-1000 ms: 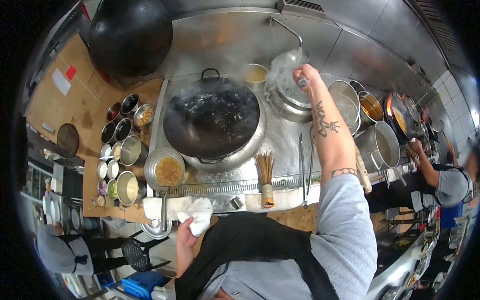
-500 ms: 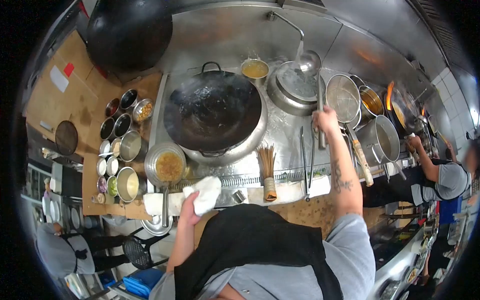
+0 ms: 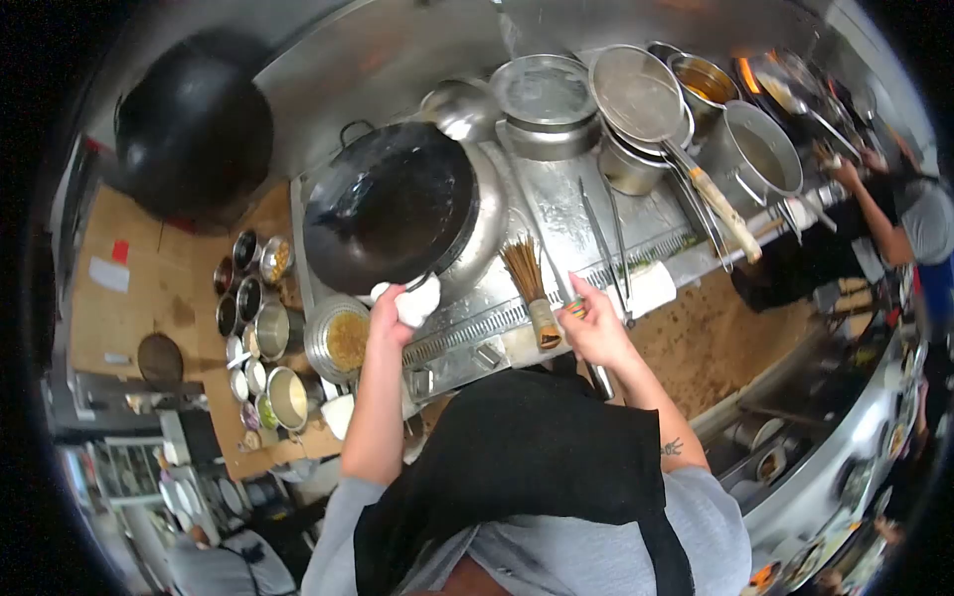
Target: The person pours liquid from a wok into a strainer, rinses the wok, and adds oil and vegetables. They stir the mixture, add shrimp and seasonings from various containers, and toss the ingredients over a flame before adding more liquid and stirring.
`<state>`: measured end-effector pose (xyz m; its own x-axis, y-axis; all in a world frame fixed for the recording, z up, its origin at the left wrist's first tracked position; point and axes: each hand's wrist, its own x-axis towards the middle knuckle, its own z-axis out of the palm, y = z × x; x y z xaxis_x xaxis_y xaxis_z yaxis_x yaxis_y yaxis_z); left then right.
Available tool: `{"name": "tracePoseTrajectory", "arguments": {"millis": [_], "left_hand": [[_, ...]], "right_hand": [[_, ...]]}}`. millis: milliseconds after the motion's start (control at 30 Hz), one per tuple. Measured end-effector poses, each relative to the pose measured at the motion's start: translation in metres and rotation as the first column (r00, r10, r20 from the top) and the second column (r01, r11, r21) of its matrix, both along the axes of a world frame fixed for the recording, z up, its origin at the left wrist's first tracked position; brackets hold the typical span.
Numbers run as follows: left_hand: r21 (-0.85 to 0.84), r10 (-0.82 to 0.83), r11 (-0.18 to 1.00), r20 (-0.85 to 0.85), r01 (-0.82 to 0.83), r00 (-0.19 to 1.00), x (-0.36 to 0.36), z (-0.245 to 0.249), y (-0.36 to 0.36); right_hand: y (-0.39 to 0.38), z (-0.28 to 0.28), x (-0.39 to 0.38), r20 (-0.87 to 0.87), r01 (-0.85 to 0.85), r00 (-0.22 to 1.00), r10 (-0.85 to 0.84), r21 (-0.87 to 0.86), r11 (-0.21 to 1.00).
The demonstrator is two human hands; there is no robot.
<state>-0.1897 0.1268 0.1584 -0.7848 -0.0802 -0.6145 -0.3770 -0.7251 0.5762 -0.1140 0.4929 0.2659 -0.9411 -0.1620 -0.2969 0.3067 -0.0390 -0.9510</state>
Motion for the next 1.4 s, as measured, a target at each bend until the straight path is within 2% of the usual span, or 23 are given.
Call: {"name": "tracePoseTrajectory", "arguments": {"millis": [33, 100, 167, 200, 333, 367, 433, 533, 667, 800, 833, 933, 967, 1033, 1100, 1133, 1167, 1233, 1267, 1400], "left_hand": [[-0.054, 0.031, 0.998, -0.039, -0.033, 0.999, 0.008, 0.014, 0.006], [-0.050, -0.015, 0.999, -0.059, 0.012, 0.998, 0.028, 0.051, 0.004], [-0.172, 0.014, 0.985, -0.043, -0.021, 0.999, 0.054, 0.070, -0.004], [-0.211, 0.014, 0.977, -0.020, -0.018, 1.000, 0.067, 0.073, -0.011], [-0.320, 0.037, 0.947, 0.053, -0.018, 0.998, 0.109, 0.103, -0.017], [-0.417, 0.091, 0.908, 0.123, -0.032, 0.988, 0.114, 0.110, -0.016], [-0.403, 0.115, 0.912, 0.081, -0.073, 0.990, 0.124, 0.107, -0.021], [-0.474, 0.148, 0.876, 0.094, -0.086, 0.984, 0.133, 0.113, -0.020], [-0.554, 0.170, 0.826, 0.078, -0.099, 0.982, 0.141, 0.128, -0.005], [-0.721, 0.147, 0.689, 0.034, -0.078, 0.989, 0.142, 0.143, 0.010], [-0.792, 0.172, 0.608, 0.065, -0.054, 0.983, 0.142, 0.140, 0.005], [-0.895, 0.089, 0.447, 0.053, 0.008, 0.995, 0.133, 0.162, 0.020], [-0.908, 0.039, 0.415, 0.076, 0.053, 0.996, 0.132, 0.163, 0.014], [-0.926, -0.026, 0.375, 0.032, 0.039, 0.999, 0.124, 0.174, 0.022], [-0.964, -0.092, 0.246, 0.079, 0.100, 0.993, 0.114, 0.189, 0.030], [-0.978, -0.117, 0.192, 0.055, 0.077, 0.992, 0.110, 0.194, 0.034], [-0.994, -0.130, 0.087, 0.053, 0.065, 0.990, 0.106, 0.197, 0.037], [-0.993, -0.166, -0.044, 0.119, 0.113, 0.979, 0.097, 0.219, 0.053], [-0.990, -0.176, -0.064, 0.134, 0.125, 0.975, 0.094, 0.225, 0.057], [-0.995, -0.163, -0.057, 0.095, 0.087, 0.982, 0.094, 0.221, 0.052]], "right_hand": [[0.003, 0.004, 0.008, 0.025, -0.067, 0.998, 0.065, 0.058, 0.996], [0.003, -0.009, 0.016, -0.211, -0.142, 0.966, 0.151, 0.059, 0.988], [0.003, -0.029, 0.019, -0.306, -0.159, 0.931, 0.200, 0.153, 0.975], [0.003, -0.020, 0.019, -0.322, -0.198, 0.909, 0.265, 0.228, 0.953], [-0.002, 0.011, 0.011, -0.194, -0.352, 0.872, 0.450, 0.390, 0.851], [-0.005, 0.012, 0.008, -0.165, -0.385, 0.856, 0.491, 0.432, 0.816], [-0.011, 0.008, 0.003, -0.252, -0.386, 0.810, 0.530, 0.450, 0.805], [-0.019, 0.003, -0.005, -0.346, -0.384, 0.744, 0.571, 0.479, 0.790], [-0.017, 0.022, -0.014, -0.249, -0.450, 0.744, 0.620, 0.499, 0.741], [-0.014, 0.018, -0.020, -0.206, -0.466, 0.730, 0.652, 0.548, 0.695], [-0.012, 0.017, -0.021, -0.192, -0.472, 0.725, 0.661, 0.560, 0.681], [-0.004, 0.007, -0.020, -0.222, -0.448, 0.749, 0.624, 0.524, 0.724], [0.000, 0.005, -0.019, -0.239, -0.435, 0.758, 0.608, 0.509, 0.743], [0.008, -0.007, -0.017, -0.250, -0.412, 0.782, 0.571, 0.481, 0.774], [0.016, -0.006, -0.016, -0.205, -0.417, 0.811, 0.548, 0.452, 0.788], [0.021, -0.002, -0.018, -0.183, -0.429, 0.809, 0.559, 0.467, 0.773], [0.024, -0.006, -0.018, -0.203, -0.417, 0.818, 0.538, 0.434, 0.798], [0.028, -0.014, -0.018, -0.249, -0.391, 0.833, 0.494, 0.366, 0.844], [0.029, -0.014, -0.020, -0.205, -0.408, 0.837, 0.508, 0.384, 0.828], [0.023, -0.018, -0.020, -0.278, -0.375, 0.805, 0.525, 0.448, 0.812]]}}
